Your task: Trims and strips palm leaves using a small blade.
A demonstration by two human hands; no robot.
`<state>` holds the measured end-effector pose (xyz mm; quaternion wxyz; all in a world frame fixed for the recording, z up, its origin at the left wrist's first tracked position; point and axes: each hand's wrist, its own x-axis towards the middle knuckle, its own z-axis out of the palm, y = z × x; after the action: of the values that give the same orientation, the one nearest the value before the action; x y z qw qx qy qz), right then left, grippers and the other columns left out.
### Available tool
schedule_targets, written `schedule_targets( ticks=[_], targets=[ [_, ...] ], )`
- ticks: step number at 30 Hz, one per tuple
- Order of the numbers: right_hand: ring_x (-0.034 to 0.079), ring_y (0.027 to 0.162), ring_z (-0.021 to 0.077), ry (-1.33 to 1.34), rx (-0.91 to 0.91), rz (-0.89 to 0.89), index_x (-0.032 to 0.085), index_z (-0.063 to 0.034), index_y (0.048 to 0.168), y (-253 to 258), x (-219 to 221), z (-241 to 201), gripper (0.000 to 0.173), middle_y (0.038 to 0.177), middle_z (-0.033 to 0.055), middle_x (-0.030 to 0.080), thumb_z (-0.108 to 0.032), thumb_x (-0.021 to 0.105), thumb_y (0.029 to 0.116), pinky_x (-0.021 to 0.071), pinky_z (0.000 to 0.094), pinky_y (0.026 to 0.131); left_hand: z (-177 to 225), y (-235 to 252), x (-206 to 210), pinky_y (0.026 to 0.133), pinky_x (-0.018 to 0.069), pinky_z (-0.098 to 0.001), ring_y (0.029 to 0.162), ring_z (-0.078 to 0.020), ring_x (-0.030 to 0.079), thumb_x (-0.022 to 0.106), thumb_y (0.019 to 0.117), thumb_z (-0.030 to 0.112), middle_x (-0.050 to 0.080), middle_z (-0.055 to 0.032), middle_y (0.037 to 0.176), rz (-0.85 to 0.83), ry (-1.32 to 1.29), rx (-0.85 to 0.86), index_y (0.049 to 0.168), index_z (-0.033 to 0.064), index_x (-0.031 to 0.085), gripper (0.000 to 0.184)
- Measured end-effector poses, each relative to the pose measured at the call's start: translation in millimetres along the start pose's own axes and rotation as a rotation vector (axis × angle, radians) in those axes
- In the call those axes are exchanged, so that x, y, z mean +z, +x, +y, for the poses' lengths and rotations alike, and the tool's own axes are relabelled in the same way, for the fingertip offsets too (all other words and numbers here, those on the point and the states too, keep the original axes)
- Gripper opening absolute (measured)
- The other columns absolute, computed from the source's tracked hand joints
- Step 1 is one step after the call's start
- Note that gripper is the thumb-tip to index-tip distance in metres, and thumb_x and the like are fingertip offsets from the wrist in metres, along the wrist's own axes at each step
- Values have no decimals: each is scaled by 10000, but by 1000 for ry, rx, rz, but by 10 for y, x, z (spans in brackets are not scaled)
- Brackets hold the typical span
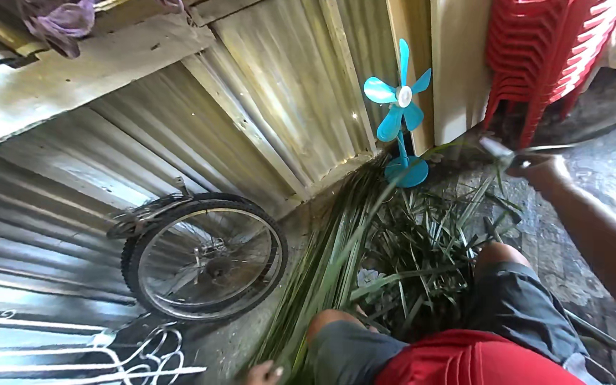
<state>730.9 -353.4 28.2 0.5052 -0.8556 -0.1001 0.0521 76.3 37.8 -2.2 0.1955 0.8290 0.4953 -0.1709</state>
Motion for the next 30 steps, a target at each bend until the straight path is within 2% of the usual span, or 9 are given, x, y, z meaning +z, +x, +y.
schedule_targets(
  ticks=[4,7,9,11,13,18,20,25,30],
  targets=[
    [642,1124,448,-360,-204,-459,668,-135,1352,-428,781,-77,534,1193,233,690,-229,825,850,468,688,980,852,10,132,996,514,-588,1082,-380,689,616,1027,249,718,-230,1120,-85,-13,68,1179,7,721,305],
    [680,1050,341,-183,-184,-740,697,-96,1272,-1058,1335,-173,438,1146,186,711,-232,818,874,518,580,963,1330,39,110,984,509,-581,1078,-381,681,596,1037,264,712,-232,1099,-41,-16,19,1121,-8,717,310],
    [673,906,234,-65,-49,-930,688,-131,1290,-1536,1625,-202,439,1115,124,709,-266,807,889,561,465,826,1574,45,79,989,512,-575,1083,-364,686,591,1036,277,719,-215,1112,-13,-44,14,1137,12,726,314],
    [560,674,149,63,108,-1083,646,-154,1343,-1965,1845,-216,465,1005,85,672,-253,785,911,495,348,602,1755,77,82,980,516,-570,1081,-358,684,584,1035,301,717,-204,1105,12,-56,15,1120,23,723,322],
    [484,566,100,217,226,-1190,625,-142,1350,-2260,1981,-240,435,884,44,629,-223,744,940,434,283,511,1892,116,118,982,516,-562,1091,-358,683,581,1036,310,718,-204,1101,35,-63,26,1111,17,722,334],
    [463,532,73,394,327,-1293,635,-126,1327,-2446,2084,-357,400,829,13,614,-223,729,951,410,243,482,2193,103,205,979,511,-606,1189,-326,655,560,1000,314,702,-133,1240,98,24,-23,1178,103,730,324],
    [450,527,73,381,350,-1297,614,-133,1364,-2452,2101,-405,439,819,11,597,-240,726,953,400,245,480,2341,51,184,936,531,-597,1152,-313,676,553,999,320,716,-117,1212,108,48,-31,1158,117,730,313],
    [453,524,70,418,352,-1324,567,-157,1422,-2488,2116,-516,488,858,14,604,-230,712,962,403,240,469,2620,-50,67,875,569,-568,1079,-320,705,588,974,247,718,-159,1141,79,27,-82,1120,46,695,270],
    [452,515,72,428,323,-1270,580,-163,1426,-2536,2174,-536,515,891,25,638,-217,743,941,393,242,454,2692,-92,108,951,554,-506,1125,-316,685,603,958,135,702,-181,1176,143,31,-46,1129,-4,697,240]
  ],
)
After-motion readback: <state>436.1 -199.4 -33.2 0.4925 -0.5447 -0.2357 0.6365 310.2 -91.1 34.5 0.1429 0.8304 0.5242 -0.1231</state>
